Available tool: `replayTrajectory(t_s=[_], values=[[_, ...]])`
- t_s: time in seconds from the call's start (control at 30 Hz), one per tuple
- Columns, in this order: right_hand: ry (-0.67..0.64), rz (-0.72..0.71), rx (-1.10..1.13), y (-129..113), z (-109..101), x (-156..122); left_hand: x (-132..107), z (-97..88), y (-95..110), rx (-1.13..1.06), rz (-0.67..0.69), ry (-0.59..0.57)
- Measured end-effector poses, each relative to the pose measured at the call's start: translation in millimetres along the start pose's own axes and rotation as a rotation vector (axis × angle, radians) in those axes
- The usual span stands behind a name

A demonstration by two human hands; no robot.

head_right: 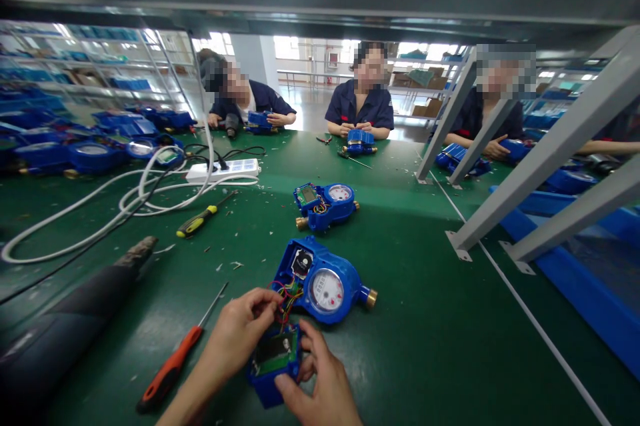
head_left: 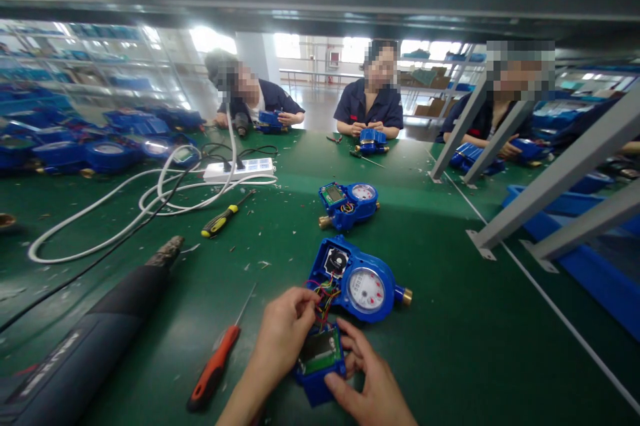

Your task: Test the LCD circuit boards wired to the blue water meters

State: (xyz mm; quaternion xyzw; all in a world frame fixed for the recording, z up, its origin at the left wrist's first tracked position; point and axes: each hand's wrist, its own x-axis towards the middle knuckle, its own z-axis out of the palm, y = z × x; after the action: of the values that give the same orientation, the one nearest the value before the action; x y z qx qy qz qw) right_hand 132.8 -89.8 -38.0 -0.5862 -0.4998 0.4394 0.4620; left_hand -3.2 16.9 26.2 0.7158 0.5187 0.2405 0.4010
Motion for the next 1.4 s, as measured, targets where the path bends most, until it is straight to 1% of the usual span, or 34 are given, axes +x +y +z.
replayTrajectory(t_s=[0.07,0.17,0.23,0.47,0.53,0.67,0.73,0.8,0.9,1.03,1.13,1.2,1.23,1.4], values=[[-0.029,-0.015,0.030,-1.3,-1.6,0.3,0.2,-1.1,-2.4,-0.074,-0.017,-0.011],[-0.007,-0.018,0.075,-5.3,-2.2,-0.5,0.3,-2.8,-5.1,-0.154,-0.026,-0.021],[0.005,-0.012,0.091,-9.2,-2.1,-1.1,0.4,-3.9,-5.4,-0.173,-0.027,-0.013],[-0.030,0.020,0.092,-20.6,-3.3,0.0,-1.0,-4.6,-2.9,-0.185,0.001,0.062],[-0.030,0.026,0.102,-20.2,-3.8,-0.2,-1.9,-5.4,-3.8,-0.183,-0.021,0.112],[-0.038,0.032,0.162,-17.1,-4.4,-1.1,0.4,-9.0,-11.0,-0.131,-0.128,0.269],[-0.034,0.032,0.207,-16.7,-4.8,-1.4,3.8,-10.1,-16.8,-0.141,-0.147,0.302],[-0.037,0.031,0.259,-17.5,-5.5,-1.7,6.9,-9.6,-22.0,-0.185,-0.147,0.243],[-0.066,0.034,0.320,-18.6,-7.4,-2.0,7.2,-8.2,-23.4,-0.290,-0.133,0.062],[-0.095,0.018,0.408,-16.7,-10.3,-2.5,-0.1,-12.4,-12.4,-0.440,-0.108,-0.163],[-0.121,0.025,0.498,-15.5,-12.2,-2.3,-4.9,-19.6,-5.0,-0.517,-0.098,-0.289],[-0.150,0.035,0.529,-15.8,-13.0,-1.6,-5.8,-23.0,-3.6,-0.559,-0.096,-0.330],[-0.158,0.035,0.535,-16.1,-13.1,-1.2,-5.6,-23.6,-3.9,-0.576,-0.097,-0.332],[-0.160,0.031,0.522,-16.0,-12.3,-0.6,-2.6,-16.5,-7.8,-0.584,-0.109,-0.240]])
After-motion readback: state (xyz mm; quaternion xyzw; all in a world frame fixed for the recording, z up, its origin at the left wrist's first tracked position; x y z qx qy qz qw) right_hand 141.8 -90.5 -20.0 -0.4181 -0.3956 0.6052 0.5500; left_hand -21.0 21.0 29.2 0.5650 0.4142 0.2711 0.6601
